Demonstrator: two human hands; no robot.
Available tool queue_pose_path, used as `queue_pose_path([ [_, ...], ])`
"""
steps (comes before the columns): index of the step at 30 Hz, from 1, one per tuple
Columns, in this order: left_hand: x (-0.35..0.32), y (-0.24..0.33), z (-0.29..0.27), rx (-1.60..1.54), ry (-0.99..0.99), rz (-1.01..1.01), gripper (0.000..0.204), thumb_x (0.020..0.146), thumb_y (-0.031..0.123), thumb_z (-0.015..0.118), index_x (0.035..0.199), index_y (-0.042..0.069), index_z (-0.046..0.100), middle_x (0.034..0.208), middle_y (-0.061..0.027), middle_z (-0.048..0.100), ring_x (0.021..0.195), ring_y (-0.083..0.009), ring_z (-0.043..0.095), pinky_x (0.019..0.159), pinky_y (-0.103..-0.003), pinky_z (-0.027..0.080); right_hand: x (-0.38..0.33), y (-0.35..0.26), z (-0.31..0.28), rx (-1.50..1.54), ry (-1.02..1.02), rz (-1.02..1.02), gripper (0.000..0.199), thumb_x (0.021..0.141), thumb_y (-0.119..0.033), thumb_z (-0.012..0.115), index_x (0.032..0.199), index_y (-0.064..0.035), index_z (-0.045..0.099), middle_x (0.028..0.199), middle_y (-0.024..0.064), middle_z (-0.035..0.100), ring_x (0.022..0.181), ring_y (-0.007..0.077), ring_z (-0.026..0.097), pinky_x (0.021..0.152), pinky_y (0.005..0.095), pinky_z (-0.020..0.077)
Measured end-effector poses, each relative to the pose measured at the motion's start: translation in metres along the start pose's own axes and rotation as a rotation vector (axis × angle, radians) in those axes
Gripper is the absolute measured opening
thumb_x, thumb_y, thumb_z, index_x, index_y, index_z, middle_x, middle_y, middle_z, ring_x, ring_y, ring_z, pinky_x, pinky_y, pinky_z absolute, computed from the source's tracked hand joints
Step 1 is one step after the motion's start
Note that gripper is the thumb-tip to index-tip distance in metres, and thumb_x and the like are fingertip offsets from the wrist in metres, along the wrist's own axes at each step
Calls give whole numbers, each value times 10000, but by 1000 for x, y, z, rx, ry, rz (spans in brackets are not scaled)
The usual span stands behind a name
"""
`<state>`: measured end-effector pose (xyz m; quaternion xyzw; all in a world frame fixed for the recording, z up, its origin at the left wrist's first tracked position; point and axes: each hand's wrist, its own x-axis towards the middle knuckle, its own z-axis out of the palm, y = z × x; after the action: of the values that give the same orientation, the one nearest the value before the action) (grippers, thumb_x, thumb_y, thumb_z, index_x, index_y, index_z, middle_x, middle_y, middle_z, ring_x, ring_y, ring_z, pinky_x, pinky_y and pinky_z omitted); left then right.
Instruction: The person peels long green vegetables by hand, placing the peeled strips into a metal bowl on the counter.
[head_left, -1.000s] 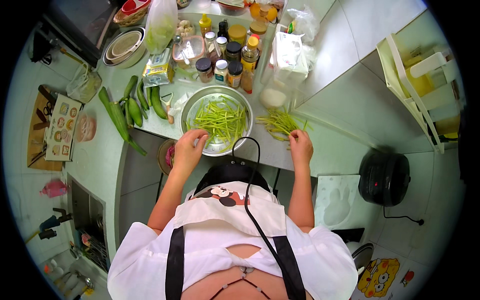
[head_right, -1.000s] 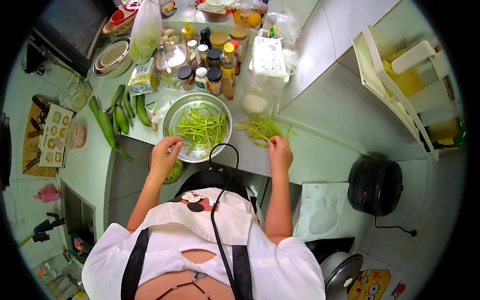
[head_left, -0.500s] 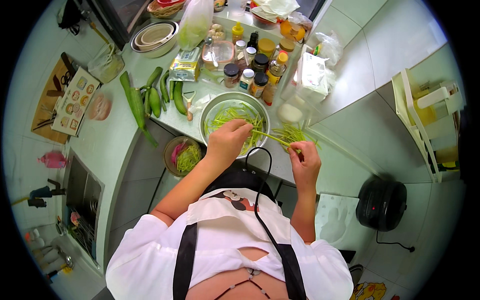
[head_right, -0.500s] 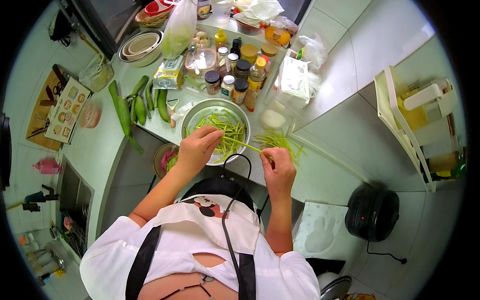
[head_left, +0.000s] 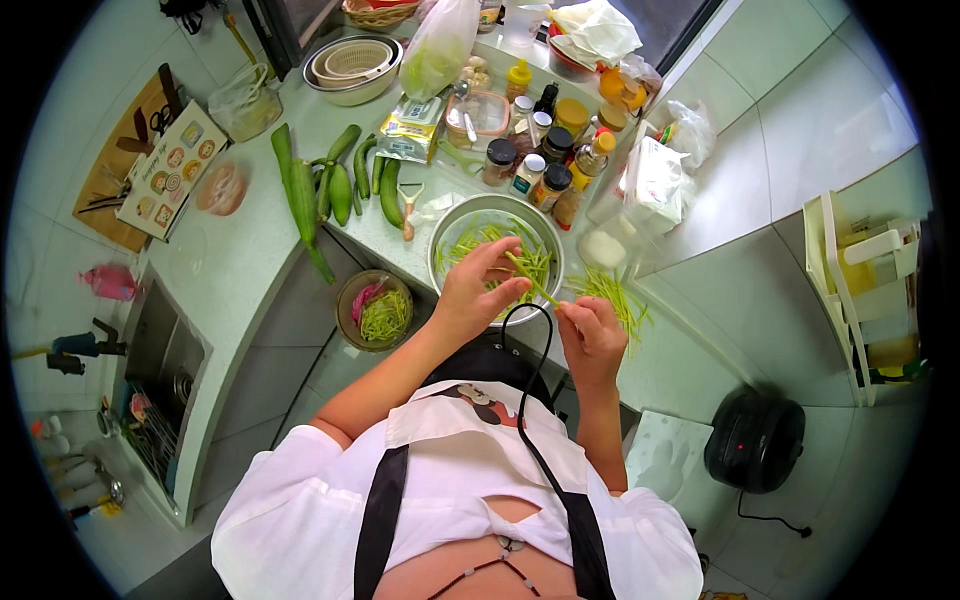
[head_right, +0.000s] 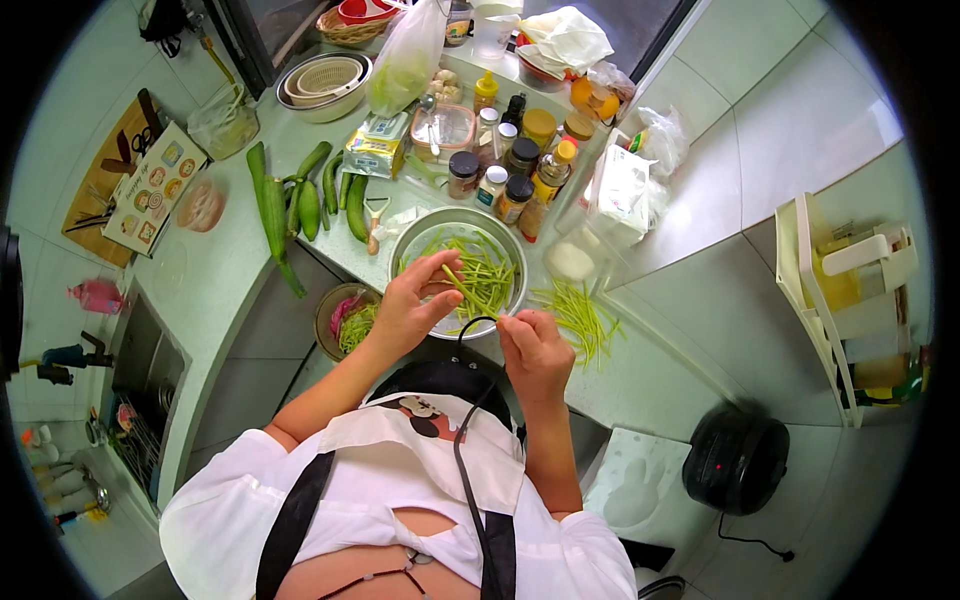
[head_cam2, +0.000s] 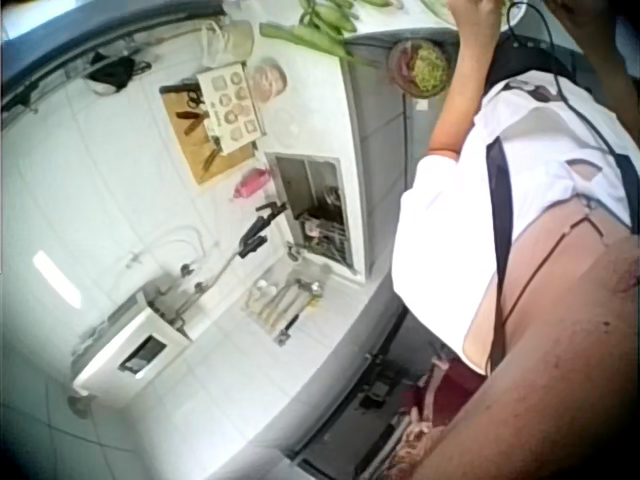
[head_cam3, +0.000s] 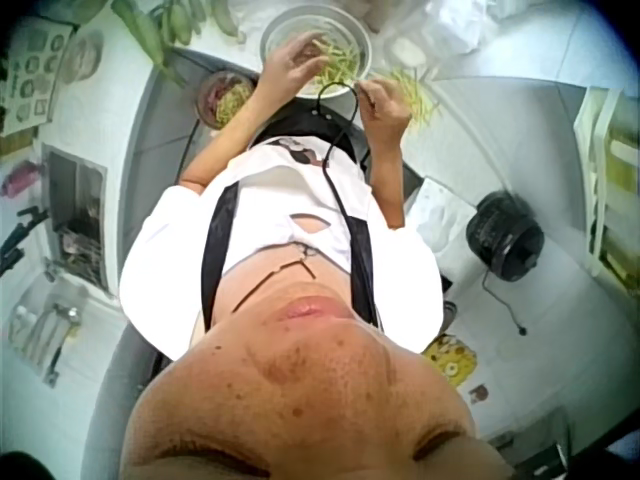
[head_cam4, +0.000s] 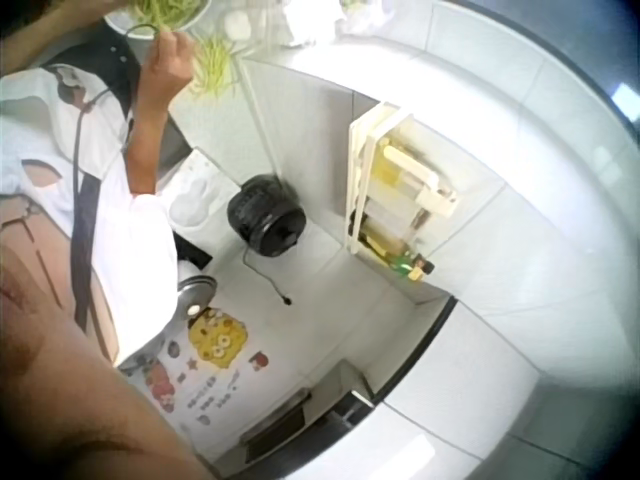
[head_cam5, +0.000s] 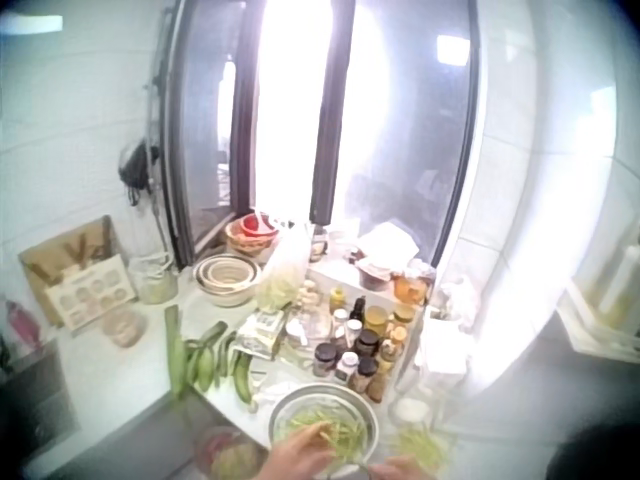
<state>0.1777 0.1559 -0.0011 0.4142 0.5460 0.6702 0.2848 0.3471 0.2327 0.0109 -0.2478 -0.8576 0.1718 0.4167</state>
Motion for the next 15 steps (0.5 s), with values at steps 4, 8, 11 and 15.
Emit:
queue_pose_path([
  [4, 2, -2, -7, 83, -96, 30, 403, 826, 121, 655, 1180, -10, 512, 1106, -133, 551, 952, -185, 593, 796, -284, 504, 1, -2, 6, -24, -24, -66, 142, 702, -50, 729, 792, -85, 625, 765, 53, 587, 589, 198, 584, 496, 295, 461],
  [8, 0, -7, -8, -270, -126, -91, 467, 839, 68, 631, 1253, -16, 434, 1198, -104, 503, 1077, -172, 531, 861, -282, 472, -1, -5, 8, 24, -29, 17, 157, 701, -47, 728, 808, -79, 618, 771, 59, 594, 582, 196, 579, 488, 296, 456],
  [11, -1, -3, -9, -463, -135, -99, 513, 855, 70, 612, 1303, -7, 374, 1284, -91, 445, 1184, -181, 456, 951, -303, 407, 1, -10, 6, 41, -50, 130, 175, 699, -44, 729, 822, -77, 609, 773, 65, 597, 575, 197, 571, 485, 296, 451],
  [15, -1, -5, -7, -433, -167, -59, 527, 867, 87, 603, 1323, 0, 354, 1336, -93, 405, 1239, -195, 411, 1000, -322, 368, 2, -10, 7, 34, -31, 82, 182, 693, -39, 731, 820, -82, 606, 770, 65, 596, 552, 193, 557, 481, 294, 446],
])
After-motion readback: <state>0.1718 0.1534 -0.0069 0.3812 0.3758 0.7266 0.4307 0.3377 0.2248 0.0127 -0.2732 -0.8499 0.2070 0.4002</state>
